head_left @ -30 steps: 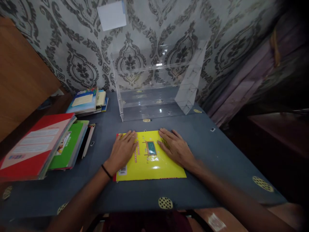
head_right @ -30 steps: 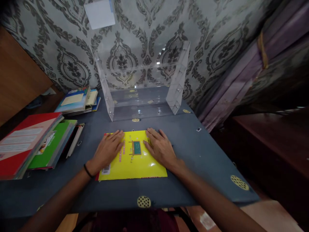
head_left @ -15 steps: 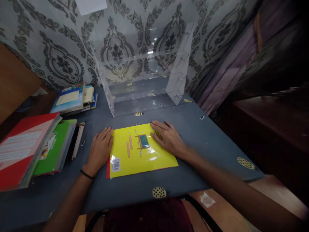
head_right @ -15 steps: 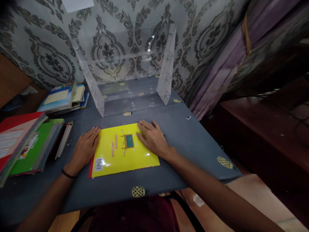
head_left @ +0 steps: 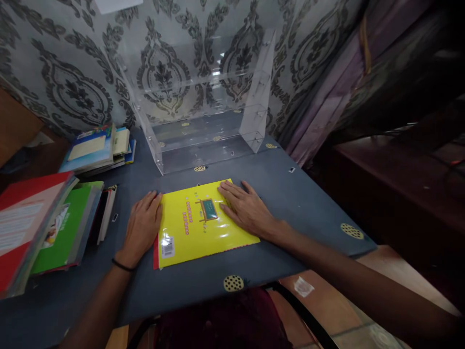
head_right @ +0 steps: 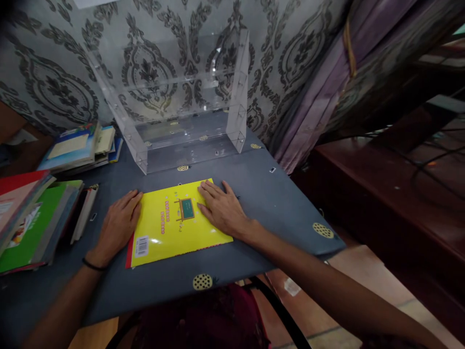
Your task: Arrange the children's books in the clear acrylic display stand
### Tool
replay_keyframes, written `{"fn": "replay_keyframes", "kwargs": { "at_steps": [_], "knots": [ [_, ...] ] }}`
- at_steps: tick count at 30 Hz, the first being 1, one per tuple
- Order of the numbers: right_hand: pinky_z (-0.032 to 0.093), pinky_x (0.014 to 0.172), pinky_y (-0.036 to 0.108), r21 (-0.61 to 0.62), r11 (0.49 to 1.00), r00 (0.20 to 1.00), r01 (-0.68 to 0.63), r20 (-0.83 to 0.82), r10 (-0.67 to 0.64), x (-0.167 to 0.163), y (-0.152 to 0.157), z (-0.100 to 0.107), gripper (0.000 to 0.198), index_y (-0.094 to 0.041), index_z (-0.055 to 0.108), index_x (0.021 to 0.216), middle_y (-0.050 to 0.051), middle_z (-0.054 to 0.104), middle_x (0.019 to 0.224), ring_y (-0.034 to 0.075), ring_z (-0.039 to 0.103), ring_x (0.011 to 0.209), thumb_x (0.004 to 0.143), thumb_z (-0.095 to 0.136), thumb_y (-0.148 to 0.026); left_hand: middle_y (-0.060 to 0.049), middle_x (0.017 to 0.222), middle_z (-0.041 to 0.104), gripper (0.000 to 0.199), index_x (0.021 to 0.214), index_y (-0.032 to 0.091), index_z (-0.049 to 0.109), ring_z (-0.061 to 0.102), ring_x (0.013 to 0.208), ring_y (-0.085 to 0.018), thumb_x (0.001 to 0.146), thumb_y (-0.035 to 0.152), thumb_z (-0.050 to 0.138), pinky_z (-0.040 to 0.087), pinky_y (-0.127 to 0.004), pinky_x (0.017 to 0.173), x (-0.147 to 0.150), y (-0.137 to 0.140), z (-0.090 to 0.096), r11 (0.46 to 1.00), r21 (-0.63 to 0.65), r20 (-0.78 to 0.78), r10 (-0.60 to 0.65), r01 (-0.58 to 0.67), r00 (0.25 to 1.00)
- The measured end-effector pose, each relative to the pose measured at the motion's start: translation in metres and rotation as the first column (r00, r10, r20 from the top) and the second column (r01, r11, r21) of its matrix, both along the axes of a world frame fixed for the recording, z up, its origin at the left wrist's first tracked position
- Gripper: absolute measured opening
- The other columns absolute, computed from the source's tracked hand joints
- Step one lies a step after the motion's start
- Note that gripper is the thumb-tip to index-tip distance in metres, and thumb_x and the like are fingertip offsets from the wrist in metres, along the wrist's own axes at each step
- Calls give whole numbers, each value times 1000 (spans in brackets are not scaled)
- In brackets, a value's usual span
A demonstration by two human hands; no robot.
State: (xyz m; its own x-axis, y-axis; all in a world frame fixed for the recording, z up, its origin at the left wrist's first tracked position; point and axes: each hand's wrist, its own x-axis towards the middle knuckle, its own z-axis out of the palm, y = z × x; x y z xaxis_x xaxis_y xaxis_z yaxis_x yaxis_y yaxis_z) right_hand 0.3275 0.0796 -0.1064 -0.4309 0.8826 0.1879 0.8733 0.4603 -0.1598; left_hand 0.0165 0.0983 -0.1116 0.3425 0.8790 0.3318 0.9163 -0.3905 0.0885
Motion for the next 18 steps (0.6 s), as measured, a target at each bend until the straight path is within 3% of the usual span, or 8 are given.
{"fn": "replay_keyframes", "kwargs": {
  "at_steps": [3,8,11,14,18],
  "knots": [
    [32,116,60,5,997,997,72,17,-73,1,-3,0,48,-14,50,144,16,52,150,30,44,143,104,32,-33,-19,138,62,47,129,10,62,57,130,-32,104,33,30,47,-51,106,0,0,0,1000,-9,5,-4,4,1000],
    [33,112,64,29,997,997,77,10,-78,5,-21,2,46,-13,54,140,19,57,144,34,51,135,104,31,-31,-16,138,63,45,131,15,61,56,131,-31,104,33,30,46,-53,107,0,1,0,1000,-17,32,-8,8,999],
    [35,111,63,29,999,999,30,15,-30,10,-46,-1,46,-15,54,140,18,57,144,35,50,135,105,31,-35,-16,137,64,45,131,14,60,56,131,-31,104,33,30,46,-54,107,0,0,0,1000,-18,34,-12,13,999],
    [36,112,63,28,999,999,-44,25,43,17,-69,-6,58,-18,49,146,19,50,151,39,40,142,101,42,-54,-16,135,64,44,131,13,59,57,127,-31,103,32,30,46,-52,105,2,0,2,999,-23,27,-23,23,999],
    [36,112,62,-2,992,992,-127,-2,127,30,-70,-10,65,-26,46,149,15,45,156,38,38,144,95,53,-61,-14,124,68,39,126,15,60,60,113,-30,102,29,32,50,-46,96,5,0,9,999,-16,1,-43,43,999]
  ]
}}
